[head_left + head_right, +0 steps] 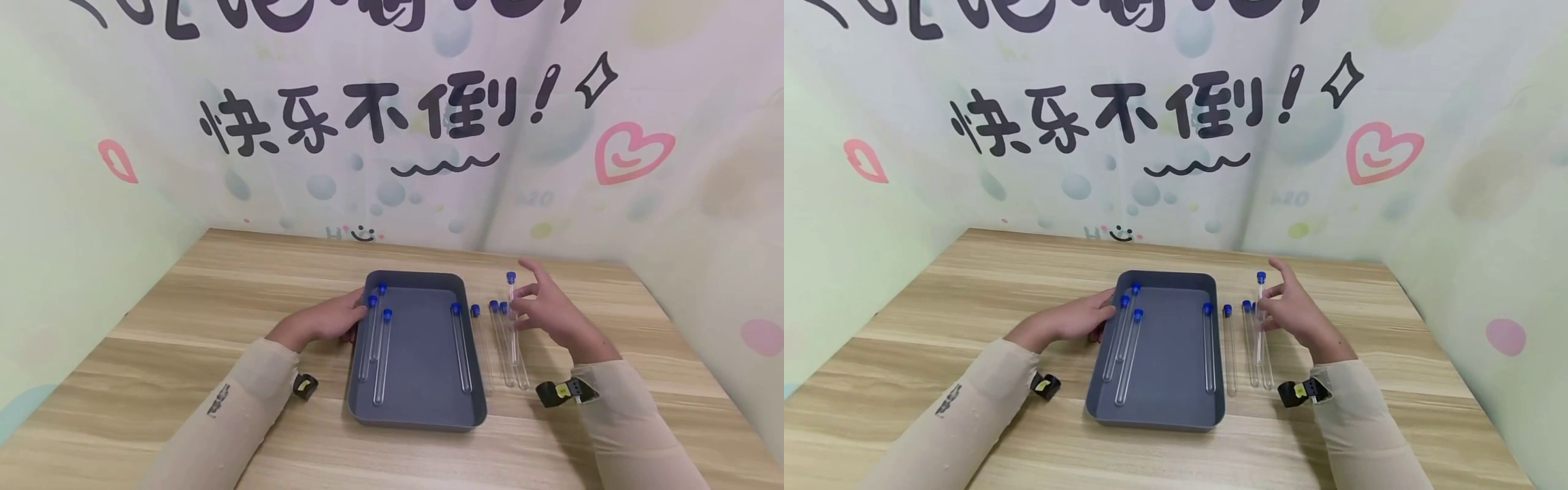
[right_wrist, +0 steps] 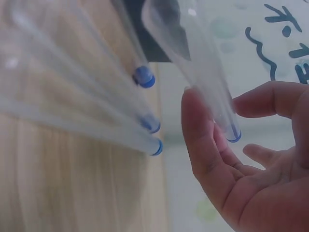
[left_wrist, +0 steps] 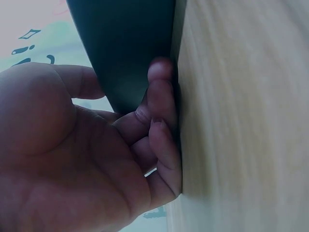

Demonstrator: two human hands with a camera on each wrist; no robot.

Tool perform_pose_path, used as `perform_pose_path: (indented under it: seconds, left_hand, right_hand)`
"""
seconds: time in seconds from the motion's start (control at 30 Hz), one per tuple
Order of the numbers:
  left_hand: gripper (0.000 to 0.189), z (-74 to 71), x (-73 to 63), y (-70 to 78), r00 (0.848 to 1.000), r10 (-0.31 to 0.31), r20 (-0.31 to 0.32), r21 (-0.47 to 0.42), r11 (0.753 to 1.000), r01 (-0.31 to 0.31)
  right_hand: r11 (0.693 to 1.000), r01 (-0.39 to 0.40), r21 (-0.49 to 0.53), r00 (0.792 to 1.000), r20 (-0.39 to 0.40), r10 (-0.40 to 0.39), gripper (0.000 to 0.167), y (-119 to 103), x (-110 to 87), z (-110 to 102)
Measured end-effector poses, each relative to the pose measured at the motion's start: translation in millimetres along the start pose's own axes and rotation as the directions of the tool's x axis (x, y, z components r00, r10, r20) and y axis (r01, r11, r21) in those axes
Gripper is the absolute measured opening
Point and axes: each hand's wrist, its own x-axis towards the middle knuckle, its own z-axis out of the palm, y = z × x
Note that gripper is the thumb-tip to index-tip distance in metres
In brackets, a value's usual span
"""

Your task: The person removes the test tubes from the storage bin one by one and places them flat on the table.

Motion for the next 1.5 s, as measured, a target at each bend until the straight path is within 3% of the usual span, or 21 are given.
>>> perform_pose_path:
  seconds: [0.37,1.03,1.5]
  left_hand:
    - [0.055,0.6,0.3,1.5,1.000,0.024,0.004,0.024,0.999,-0.024]
    - [0.055,1.4,0.7,-0.5,1.000,0.010,-0.004,0.012,1.000,-0.010]
    - [0.055,-0.1,0.4,0.1,1.000,0.007,-0.002,0.018,1.000,-0.007]
  right_hand:
    - [0.996,-0.030,-0.088,1.000,0.006,0.030,0.073,10.9,-0.2,-8.7]
    - [0.970,-0.133,-0.206,0.989,0.037,0.143,0.071,23.4,3.5,-11.7]
    - [0.948,-0.126,-0.291,0.988,0.053,0.147,0.067,27.6,3.2,-6.9]
